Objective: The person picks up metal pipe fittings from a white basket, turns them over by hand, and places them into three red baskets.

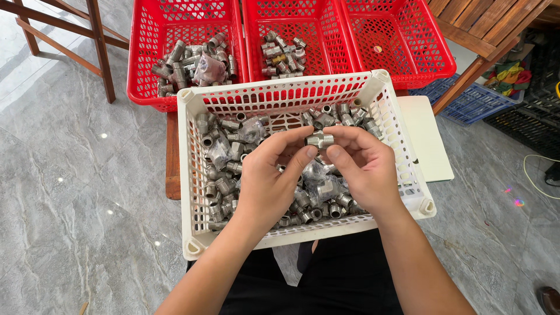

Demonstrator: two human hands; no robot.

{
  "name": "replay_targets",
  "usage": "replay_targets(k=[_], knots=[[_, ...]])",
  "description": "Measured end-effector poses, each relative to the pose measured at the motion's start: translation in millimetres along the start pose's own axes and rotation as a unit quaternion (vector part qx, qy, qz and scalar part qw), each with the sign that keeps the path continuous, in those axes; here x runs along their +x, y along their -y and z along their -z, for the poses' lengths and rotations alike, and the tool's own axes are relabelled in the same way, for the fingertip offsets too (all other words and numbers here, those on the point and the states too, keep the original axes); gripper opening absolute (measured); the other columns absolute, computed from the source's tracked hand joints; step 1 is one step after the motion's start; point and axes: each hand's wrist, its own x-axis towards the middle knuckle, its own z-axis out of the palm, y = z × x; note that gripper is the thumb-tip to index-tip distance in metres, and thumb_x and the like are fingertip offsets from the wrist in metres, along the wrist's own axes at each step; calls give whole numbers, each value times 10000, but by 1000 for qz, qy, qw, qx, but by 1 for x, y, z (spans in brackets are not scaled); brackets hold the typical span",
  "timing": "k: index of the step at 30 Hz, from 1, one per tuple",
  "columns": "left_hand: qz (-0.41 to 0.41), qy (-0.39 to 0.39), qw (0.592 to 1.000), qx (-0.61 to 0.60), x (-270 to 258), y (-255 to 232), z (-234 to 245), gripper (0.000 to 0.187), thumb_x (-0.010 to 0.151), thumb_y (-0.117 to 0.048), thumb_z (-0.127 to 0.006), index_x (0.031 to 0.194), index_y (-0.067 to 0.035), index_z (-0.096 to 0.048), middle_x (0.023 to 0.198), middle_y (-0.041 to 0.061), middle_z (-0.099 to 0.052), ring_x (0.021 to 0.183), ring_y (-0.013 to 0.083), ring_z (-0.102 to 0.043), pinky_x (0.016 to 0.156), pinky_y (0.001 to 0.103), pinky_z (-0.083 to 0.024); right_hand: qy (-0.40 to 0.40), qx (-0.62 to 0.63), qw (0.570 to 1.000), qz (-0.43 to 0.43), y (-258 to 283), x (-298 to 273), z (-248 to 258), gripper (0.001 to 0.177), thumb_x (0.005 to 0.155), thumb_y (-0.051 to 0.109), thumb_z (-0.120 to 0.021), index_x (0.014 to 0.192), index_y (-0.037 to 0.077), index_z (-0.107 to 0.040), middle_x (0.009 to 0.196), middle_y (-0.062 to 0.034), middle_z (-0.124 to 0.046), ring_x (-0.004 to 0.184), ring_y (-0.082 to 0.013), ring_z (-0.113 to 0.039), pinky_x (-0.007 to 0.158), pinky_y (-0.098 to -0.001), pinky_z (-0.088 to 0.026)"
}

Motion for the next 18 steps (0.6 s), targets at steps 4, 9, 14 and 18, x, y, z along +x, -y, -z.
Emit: replay_targets(k=[4,9,14,18], knots=[[-7,-2,1000,4,0,-3,-1,293,957,-148,-728,1224,-28,-707,931,149,-744,817,219,-739,679,344,-622,1,-8,1000,9,-6,2,1,278,942,59,-709,1196,-53,-686,792,-144,-673,766,-156,-639,732,-320,-575],[-5,-13,1000,5,0,-1,-2,267,997,-174,-682,1222,-33,-711,890,126,-732,766,160,-679,649,307,-605,1,13,999,30,-11,3,-2,289,936,22,-728,1214,-35,-673,868,-135,-689,819,-136,-637,784,-323,-577],[-15,-12,1000,8,0,4,-3,261,989,-150,-695,1228,-48,-708,913,117,-720,806,170,-694,689,313,-616,8,15,1000,13,2,6,-4,282,966,94,-689,1220,-28,-673,879,-136,-703,821,-162,-679,786,-328,-596],[-17,0,1000,8,-1,6,-3,283,988,-161,-704,1256,-71,-695,966,104,-717,859,171,-714,726,309,-617,3,0,1000,8,0,10,-5,236,985,111,-689,1187,-11,-691,836,-131,-710,776,-147,-675,765,-316,-595]])
